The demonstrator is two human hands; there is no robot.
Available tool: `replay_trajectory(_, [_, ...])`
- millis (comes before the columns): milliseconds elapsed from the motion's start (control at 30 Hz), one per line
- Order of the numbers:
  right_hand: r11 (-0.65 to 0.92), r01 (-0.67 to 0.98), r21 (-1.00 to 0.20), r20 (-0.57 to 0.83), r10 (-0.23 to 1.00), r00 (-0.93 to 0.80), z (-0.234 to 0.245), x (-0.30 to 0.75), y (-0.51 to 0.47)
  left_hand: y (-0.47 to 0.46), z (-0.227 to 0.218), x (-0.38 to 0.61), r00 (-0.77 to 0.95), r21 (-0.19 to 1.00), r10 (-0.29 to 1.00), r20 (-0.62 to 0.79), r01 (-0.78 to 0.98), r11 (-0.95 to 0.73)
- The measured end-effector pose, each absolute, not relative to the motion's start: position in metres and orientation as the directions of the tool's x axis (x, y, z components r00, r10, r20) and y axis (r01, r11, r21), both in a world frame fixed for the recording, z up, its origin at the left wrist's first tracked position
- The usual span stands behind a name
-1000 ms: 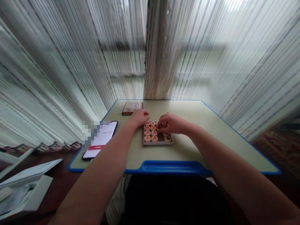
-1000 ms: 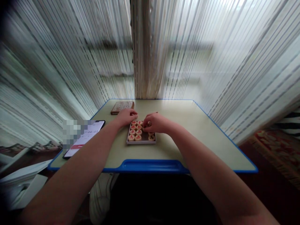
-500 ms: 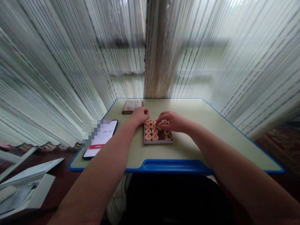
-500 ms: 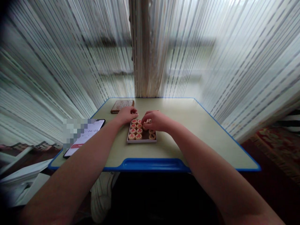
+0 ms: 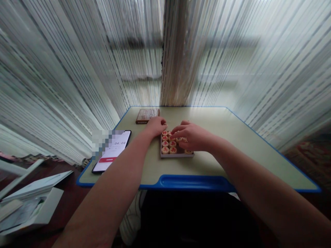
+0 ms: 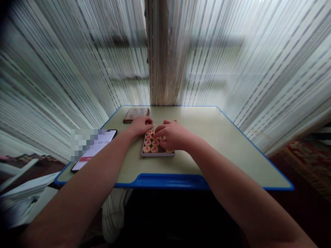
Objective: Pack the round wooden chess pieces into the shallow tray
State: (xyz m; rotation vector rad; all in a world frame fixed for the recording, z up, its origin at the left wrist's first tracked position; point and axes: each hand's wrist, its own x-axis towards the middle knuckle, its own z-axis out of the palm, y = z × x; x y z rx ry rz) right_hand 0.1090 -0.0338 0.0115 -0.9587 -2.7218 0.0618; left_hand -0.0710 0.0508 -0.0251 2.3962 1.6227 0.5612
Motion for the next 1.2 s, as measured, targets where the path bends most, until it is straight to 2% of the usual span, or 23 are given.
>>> replay_trajectory(233, [0.759,0.640,-0.119,0.176,0.651,-0.738,0.009,0.107,-0.033,0.049,-0.023,-0.071,0.344,0.370,0.924,0.168,0.846,-0.383])
replay_trajectory(567, [0.761,0.641,-0.096,0.201,0.646,-0.737,0.008,0.105,-0.034,0.048,-0.022,-0.071,0.336,0.369,0.928,0.164,0.851,-0.373])
replay_trajectory(800, [0.755,0.647,-0.109,0.269,0.649,-0.712,0.011,0.113,-0.031,0.048,-0.020,-0.072,0.336,0.366,0.928,0.159,0.853,-0.372])
replay_trajectory(1200, [0.691,0.712,-0.125,0.196,0.720,-0.666,0.013,0.115,-0.029,0.045,-0.016,-0.070,0.282,0.440,0.935,0.216,0.827,-0.351])
